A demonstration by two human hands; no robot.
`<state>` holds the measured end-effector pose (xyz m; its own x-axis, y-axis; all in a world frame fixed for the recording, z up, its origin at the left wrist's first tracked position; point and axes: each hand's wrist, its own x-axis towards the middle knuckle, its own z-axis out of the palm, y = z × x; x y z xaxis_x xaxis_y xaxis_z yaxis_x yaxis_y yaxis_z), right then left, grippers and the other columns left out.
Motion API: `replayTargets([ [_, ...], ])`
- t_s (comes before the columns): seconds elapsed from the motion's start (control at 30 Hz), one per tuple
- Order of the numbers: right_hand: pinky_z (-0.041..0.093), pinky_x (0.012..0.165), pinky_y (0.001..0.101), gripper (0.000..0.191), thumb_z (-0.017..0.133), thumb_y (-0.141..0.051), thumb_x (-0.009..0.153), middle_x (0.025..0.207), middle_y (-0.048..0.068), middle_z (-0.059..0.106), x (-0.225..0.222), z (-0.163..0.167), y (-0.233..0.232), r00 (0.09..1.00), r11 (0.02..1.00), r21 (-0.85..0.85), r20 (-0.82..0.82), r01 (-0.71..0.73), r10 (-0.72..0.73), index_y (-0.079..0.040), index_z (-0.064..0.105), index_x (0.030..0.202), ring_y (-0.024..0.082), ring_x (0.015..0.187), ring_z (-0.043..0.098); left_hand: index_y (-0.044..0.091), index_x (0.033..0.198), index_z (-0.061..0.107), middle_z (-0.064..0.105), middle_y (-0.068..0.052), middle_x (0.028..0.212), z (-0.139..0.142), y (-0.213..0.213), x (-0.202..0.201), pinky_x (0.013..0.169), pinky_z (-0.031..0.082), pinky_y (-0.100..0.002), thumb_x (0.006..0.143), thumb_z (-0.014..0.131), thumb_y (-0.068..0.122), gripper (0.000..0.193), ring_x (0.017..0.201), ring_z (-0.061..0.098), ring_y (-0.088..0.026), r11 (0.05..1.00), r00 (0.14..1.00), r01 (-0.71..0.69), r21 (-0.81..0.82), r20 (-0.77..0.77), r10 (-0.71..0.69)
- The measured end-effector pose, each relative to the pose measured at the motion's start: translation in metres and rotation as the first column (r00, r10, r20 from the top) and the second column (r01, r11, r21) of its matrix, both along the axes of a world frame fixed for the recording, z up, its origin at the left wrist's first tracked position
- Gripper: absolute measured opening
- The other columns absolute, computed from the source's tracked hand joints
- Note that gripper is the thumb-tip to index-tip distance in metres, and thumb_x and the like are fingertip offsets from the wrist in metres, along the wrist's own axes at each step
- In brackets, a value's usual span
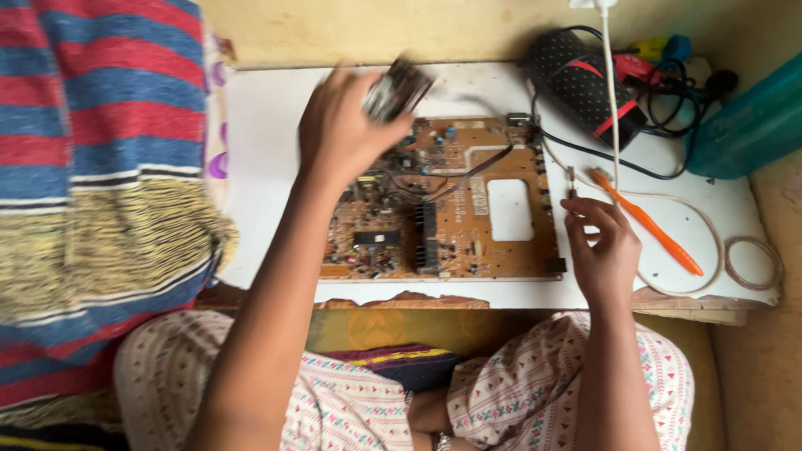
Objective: The person sits on the floor and works on a television circuit board, using an orange brush to clean and probe components on the front side, then flips the board over and solders joints on its underside with a soldering iron.
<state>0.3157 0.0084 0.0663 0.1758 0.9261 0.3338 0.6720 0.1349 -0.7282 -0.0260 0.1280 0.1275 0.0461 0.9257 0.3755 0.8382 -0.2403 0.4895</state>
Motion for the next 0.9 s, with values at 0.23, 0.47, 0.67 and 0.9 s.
replayTargets([
  [0.23,0.059,0.08,0.036,0.022,0.073,-0.015,0.095,0.121,0.013,0.074,0.014,-0.027,0.028,0.984,0.997,-0.064,0.176,0.029,-0.018,-0.013,0.078,0.117,0.022,0.093,0.076,0.013,0.126,0.067,0.066,-0.006,0.113,-0.05,-0.097,-0.039,0.085,0.055,-0.036,0.081,0.078,0.053,0.061,0.099,0.065,-0.022,0.888,0.966,-0.246,-0.388,-0.027,0.256],
  [0.47,0.057,0.087,0.0398,0.034,0.073,-0.026,0.096,0.112,0.015,0.076,0.016,-0.034,0.074,0.966,0.955,-0.287,0.258,0.074,0.003,-0.014,0.074,0.128,0.024,0.095,0.074,0.004,0.112,0.067,0.067,-0.016,0.113,-0.108,-0.102,-0.049,0.09,0.052,-0.045,0.078,0.081,0.057,0.064,0.105,0.065,-0.032,0.924,0.939,-0.292,-0.247,0.11,0.326],
  [0.67,0.054,0.085,0.0379,0.038,0.072,-0.027,0.095,0.116,0.009,0.076,0.0,-0.021,0.092,0.971,0.909,-0.399,0.237,0.12,-0.023,-0.014,0.072,0.131,0.02,0.092,0.07,0.005,0.125,0.061,0.071,-0.016,0.111,-0.112,-0.09,-0.046,0.095,0.053,-0.044,0.077,0.078,0.054,0.071,0.106,0.068,-0.031,0.854,0.899,-0.238,-0.462,0.227,0.373],
  [0.9,0.049,0.076,0.0258,0.033,0.065,-0.016,0.096,0.101,0.004,0.071,0.004,-0.027,0.094,0.922,0.893,-0.451,-0.346,0.0,-0.175,-0.013,0.069,0.129,0.009,0.087,0.063,0.006,0.124,0.064,0.069,-0.007,0.116,-0.107,-0.081,-0.059,0.098,0.048,-0.038,0.076,0.082,0.043,0.063,0.11,0.065,-0.02,0.83,0.6,0.011,-0.558,0.667,0.441],
])
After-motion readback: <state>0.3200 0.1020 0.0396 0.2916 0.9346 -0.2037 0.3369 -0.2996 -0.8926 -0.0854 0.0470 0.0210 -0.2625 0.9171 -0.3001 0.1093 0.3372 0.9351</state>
